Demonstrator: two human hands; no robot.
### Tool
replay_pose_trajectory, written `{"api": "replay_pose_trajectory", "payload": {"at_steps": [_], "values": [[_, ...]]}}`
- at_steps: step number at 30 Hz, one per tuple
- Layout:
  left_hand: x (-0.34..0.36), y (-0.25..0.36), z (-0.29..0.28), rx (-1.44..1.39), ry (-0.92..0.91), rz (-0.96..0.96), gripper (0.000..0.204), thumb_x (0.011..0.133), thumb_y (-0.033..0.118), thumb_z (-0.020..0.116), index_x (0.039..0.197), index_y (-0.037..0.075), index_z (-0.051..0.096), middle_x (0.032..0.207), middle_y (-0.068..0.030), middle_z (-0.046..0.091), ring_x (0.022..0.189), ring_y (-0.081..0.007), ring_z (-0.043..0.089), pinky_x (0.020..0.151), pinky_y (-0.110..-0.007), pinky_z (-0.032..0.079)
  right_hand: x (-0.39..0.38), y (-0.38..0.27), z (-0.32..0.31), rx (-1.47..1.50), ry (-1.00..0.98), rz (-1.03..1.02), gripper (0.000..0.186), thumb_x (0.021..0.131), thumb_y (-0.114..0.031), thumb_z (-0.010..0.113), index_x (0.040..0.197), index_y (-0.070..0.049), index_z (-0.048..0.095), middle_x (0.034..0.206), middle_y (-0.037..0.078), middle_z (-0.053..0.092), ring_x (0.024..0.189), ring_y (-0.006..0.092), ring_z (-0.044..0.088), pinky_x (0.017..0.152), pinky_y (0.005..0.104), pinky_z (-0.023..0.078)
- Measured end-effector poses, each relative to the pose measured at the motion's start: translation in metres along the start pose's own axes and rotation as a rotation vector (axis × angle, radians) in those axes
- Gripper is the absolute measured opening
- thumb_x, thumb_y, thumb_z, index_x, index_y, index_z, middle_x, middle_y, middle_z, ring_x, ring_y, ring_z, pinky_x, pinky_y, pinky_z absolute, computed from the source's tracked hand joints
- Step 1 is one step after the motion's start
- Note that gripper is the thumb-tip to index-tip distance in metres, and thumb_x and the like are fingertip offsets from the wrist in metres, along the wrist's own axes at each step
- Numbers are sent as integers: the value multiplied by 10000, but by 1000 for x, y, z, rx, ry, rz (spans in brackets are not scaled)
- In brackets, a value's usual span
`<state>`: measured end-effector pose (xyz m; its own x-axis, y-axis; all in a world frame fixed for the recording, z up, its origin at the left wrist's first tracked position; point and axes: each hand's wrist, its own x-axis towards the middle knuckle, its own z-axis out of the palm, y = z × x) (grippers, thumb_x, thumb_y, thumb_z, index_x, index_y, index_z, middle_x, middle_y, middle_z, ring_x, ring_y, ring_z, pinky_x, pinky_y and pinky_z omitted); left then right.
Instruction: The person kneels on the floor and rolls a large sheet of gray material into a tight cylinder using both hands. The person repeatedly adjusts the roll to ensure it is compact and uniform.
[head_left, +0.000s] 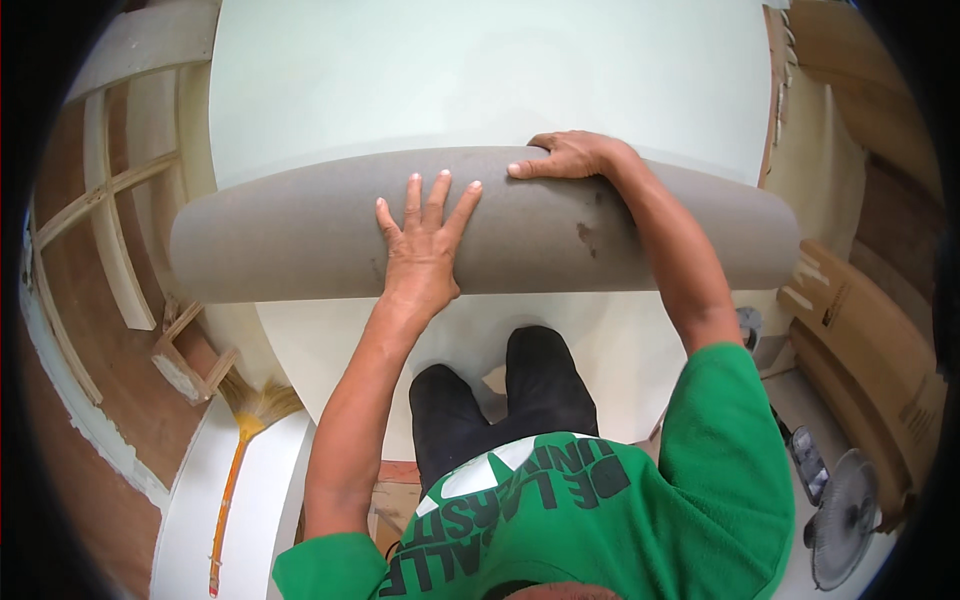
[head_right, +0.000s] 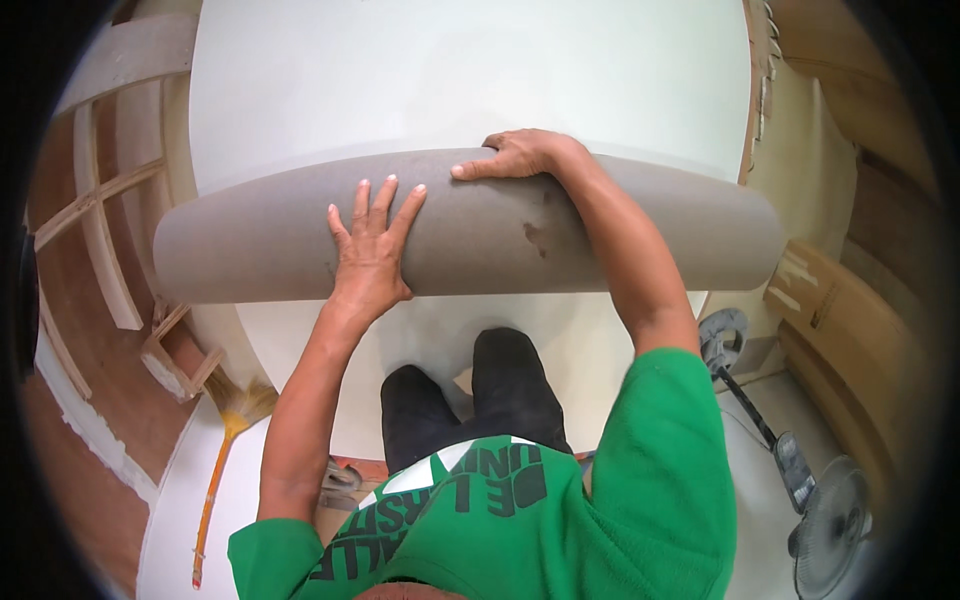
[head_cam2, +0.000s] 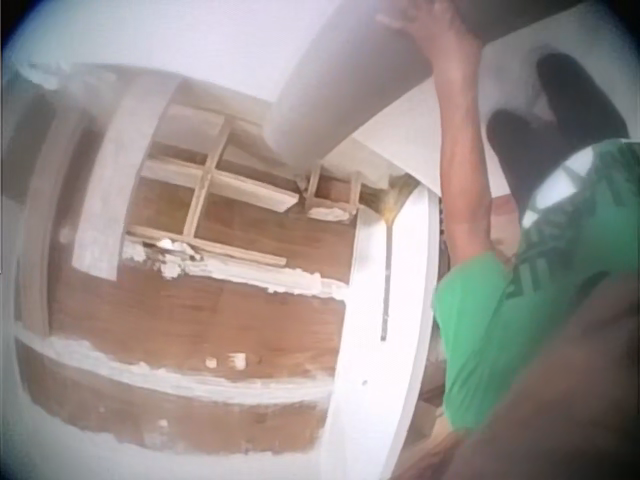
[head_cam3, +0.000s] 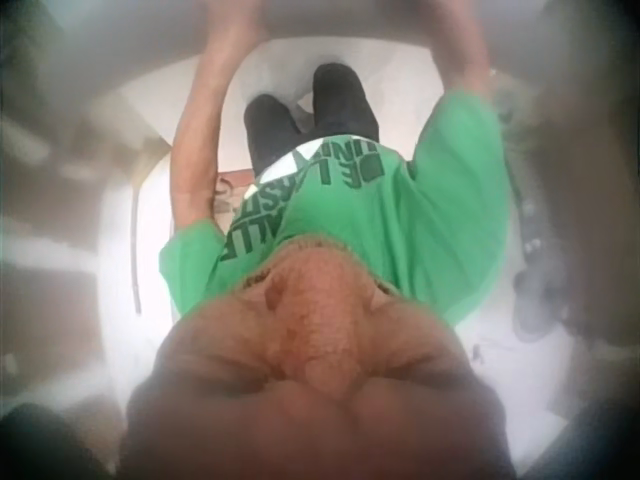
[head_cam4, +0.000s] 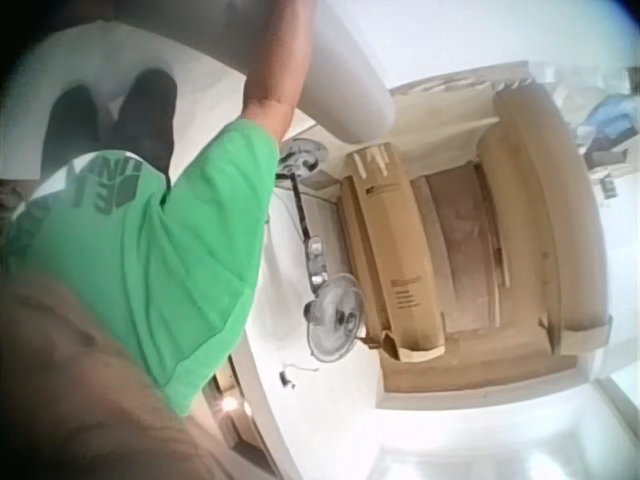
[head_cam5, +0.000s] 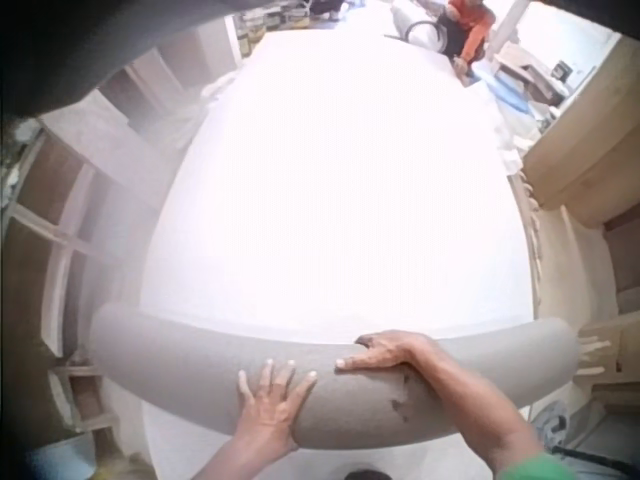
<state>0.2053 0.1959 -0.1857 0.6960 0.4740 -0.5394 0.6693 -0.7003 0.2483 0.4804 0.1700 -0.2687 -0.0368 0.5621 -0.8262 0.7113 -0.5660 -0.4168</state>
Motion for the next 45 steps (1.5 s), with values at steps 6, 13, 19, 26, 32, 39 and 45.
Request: {"api": "replay_pose_trajectory", "payload": {"at_steps": [6, 13, 19, 26, 32, 39, 45], "values": [[4, -6, 2, 58, 33, -7, 1378, 435, 184, 987, 1590, 310, 245, 1630, -92, 237, 1517, -393, 181, 1150, -738, 177, 11, -7, -4, 134, -177, 12, 1136, 613, -927, 612, 1285, -14, 678, 1295, 266, 642, 1229, 409, 608, 1022, 532, 483], [10, -2, 2, 48, 4, -15, 1383, 415, 179, 992, 1582, 310, 261, 1628, -82, 243, 1518, -386, 181, 1155, -737, 173, 40, 10, -4, 189, -285, 3, 1026, 670, -895, 626, 1234, -44, 724, 1258, 252, 670, 1188, 405, 634, 975, 499, 524], [6, -2, 0, 40, -25, -31, 1356, 430, 160, 980, 1578, 303, 273, 1624, -96, 241, 1519, -390, 178, 1151, -735, 175, 21, -13, 4, 63, 43, -187, 983, 742, -826, 616, 1375, -75, 626, 1354, 227, 622, 1246, 365, 606, 1069, 497, 461], [9, -4, 9, -11, 82, 31, 1308, 487, 135, 958, 1578, 314, 259, 1626, -95, 229, 1520, -393, 174, 1154, -738, 169, 55, -73, 6, 220, -331, -253, 1096, 761, -927, 433, 1503, -121, 488, 1564, 217, 404, 1462, 391, 363, 1194, 551, 291], [9, -12, 19, 27, 82, 34, 1307, 488, 117, 949, 1577, 319, 256, 1628, -88, 225, 1519, -395, 177, 1157, -744, 161, 68, -84, 11, 175, -383, -213, 1127, 730, -936, 473, 1492, -106, 503, 1565, 244, 389, 1461, 410, 357, 1196, 559, 263], [13, -14, 18, 26, 43, 36, 1326, 478, 122, 945, 1587, 301, 241, 1631, -94, 226, 1517, -405, 182, 1142, -746, 177, 77, -80, 16, 216, -374, -139, 1109, 722, -910, 538, 1430, -57, 566, 1485, 269, 484, 1375, 411, 472, 1125, 542, 367], [21, -13, 13, 52, -24, 41, 1376, 456, 166, 966, 1597, 302, 208, 1633, -97, 224, 1522, -401, 174, 1141, -742, 181, 53, -62, 28, 71, 183, -158, 749, 853, -690, 599, 1211, -42, 714, 1194, 236, 684, 1085, 402, 657, 941, 452, 514]]}}
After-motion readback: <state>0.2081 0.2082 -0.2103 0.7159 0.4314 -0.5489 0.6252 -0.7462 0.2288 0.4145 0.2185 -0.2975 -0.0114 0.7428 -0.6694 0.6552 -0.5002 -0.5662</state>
